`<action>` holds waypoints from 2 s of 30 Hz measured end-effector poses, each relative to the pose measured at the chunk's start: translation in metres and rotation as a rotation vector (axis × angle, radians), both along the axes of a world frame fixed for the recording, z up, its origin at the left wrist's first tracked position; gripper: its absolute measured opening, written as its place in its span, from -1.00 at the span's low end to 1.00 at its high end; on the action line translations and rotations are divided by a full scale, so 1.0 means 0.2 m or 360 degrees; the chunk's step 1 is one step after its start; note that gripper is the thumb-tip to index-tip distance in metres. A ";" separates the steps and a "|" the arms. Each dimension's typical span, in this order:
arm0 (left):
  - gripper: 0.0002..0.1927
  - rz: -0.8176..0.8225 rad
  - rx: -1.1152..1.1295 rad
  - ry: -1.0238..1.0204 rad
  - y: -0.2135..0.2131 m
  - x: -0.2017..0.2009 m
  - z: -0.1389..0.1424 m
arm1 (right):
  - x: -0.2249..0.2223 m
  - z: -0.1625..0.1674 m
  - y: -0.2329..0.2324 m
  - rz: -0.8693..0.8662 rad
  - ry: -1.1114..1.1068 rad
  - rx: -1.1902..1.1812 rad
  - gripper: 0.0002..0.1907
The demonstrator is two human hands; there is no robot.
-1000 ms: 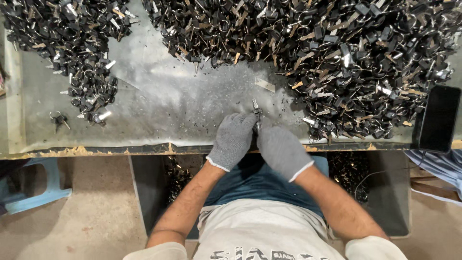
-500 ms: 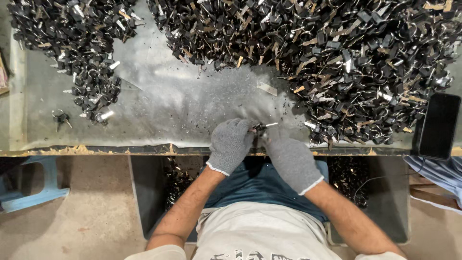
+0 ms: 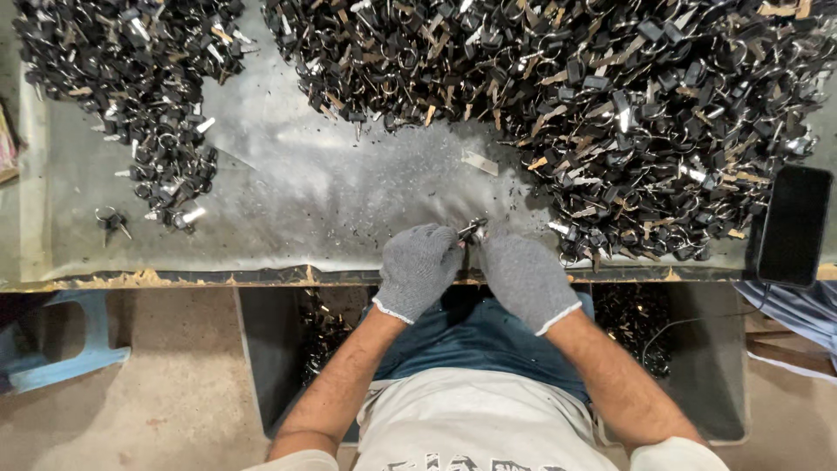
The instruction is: The person, wearing gray work gloves, picks small black metal parts one at a time from a large pile on a workbench, briefly handles and turns each piece, and drops it into a bin below the table. The person continues this sorting cycle throughout the episode, occasionally reaching back into the pile for more parts.
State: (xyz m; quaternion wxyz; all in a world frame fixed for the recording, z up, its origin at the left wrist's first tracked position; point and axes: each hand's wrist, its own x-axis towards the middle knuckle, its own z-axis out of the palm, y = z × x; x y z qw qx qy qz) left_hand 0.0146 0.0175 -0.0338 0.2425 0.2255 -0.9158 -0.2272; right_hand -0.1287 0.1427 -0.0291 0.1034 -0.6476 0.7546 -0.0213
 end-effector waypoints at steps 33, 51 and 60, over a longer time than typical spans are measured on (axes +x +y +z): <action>-0.62 0.0293 0.0288 0.0254 -0.06 -0.10 -0.02 | 0.03 0.08 0.01 -0.0101 -0.0305 -0.0520 -0.47; -0.74 0.0159 0.0402 -0.0480 -0.04 -0.06 0.05 | 0.02 0.06 0.01 -0.0402 -0.0349 -0.0115 -0.72; -0.82 0.0004 0.0177 -0.0322 -0.07 -0.07 0.00 | 0.01 0.02 0.00 -0.0294 -0.0514 -0.0393 -0.66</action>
